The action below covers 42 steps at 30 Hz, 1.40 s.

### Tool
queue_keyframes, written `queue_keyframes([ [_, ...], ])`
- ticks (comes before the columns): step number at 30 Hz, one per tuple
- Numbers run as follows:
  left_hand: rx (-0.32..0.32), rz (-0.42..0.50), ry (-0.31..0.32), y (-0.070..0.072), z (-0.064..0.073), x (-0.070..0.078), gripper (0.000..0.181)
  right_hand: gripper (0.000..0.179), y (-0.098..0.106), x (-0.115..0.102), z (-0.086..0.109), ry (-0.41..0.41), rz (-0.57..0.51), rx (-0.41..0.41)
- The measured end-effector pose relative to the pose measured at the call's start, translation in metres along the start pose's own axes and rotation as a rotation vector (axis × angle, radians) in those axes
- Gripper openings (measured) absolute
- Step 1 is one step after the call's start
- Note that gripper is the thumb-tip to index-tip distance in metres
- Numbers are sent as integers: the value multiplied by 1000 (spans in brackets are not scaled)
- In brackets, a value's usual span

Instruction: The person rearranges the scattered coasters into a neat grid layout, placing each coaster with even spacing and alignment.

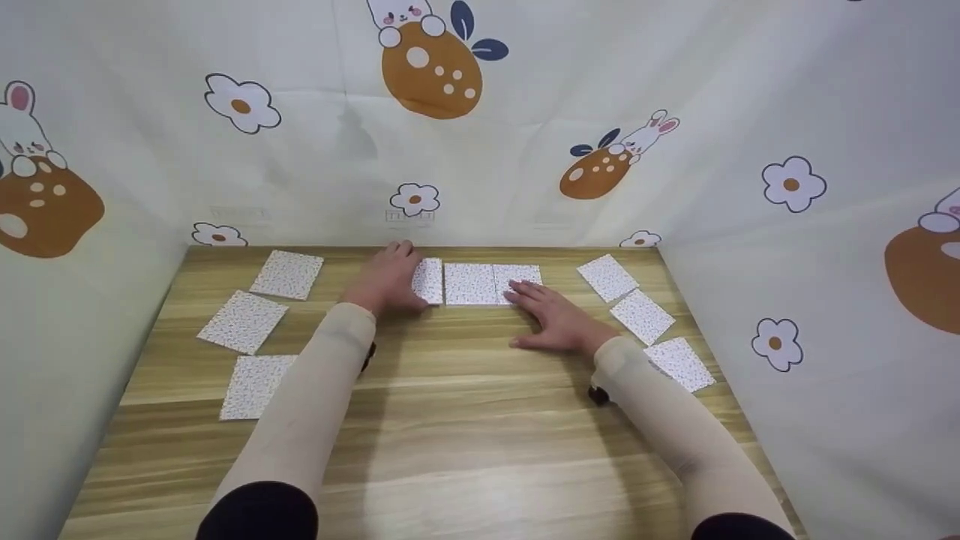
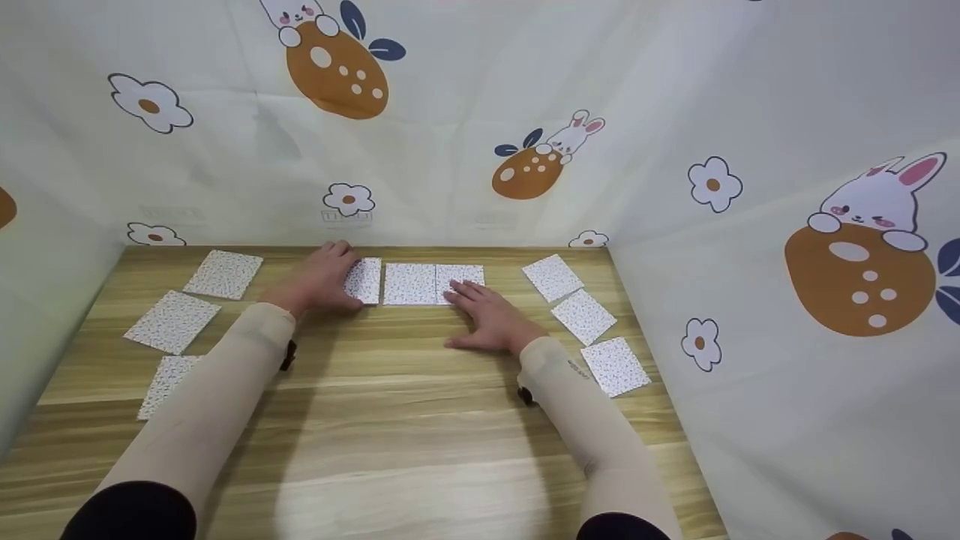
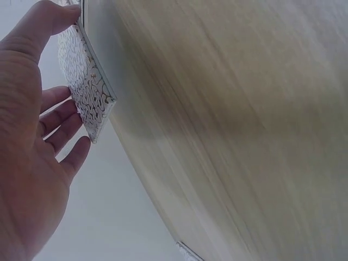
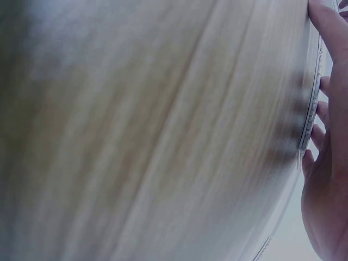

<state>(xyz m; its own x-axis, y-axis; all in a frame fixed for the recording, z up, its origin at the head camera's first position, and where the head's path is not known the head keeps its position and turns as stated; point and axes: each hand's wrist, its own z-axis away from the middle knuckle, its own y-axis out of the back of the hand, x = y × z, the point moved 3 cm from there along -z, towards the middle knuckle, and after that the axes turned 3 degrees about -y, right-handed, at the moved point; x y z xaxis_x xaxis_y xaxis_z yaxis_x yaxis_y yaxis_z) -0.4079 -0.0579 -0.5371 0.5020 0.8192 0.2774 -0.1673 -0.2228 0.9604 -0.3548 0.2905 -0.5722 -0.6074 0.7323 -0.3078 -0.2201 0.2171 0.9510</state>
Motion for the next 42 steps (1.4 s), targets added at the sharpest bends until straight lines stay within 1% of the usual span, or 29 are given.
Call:
queue_keyframes([
  [4, -22, 16, 21, -6, -4, -3, 101, 100, 0, 0, 0, -10, 0, -9],
  [7, -31, 19, 24, -9, -6, -4, 103, 100, -1, 0, 0, -7, -4, -10],
  [10, -32, 15, 17, -9, -6, -3, 102, 99, -1, 0, 0, -1, -10, -2],
  [14, -32, 33, 13, -9, -6, -1, 101, 99, 1, -1, 0, 0, -13, 2],
  [17, -36, 49, 21, -9, -4, -1, 102, 99, 1, -1, -1, 5, -9, 0],
  [23, -53, 68, 35, -12, -6, -2, 100, 100, -1, -1, 0, 0, -2, -5],
  [32, -69, 72, 20, -14, -8, -2, 97, 100, -1, -1, 0, -2, -1, -9],
  [42, -61, 92, 16, -15, -8, -2, 96, 100, 2, -1, 0, -4, 2, -11],
])
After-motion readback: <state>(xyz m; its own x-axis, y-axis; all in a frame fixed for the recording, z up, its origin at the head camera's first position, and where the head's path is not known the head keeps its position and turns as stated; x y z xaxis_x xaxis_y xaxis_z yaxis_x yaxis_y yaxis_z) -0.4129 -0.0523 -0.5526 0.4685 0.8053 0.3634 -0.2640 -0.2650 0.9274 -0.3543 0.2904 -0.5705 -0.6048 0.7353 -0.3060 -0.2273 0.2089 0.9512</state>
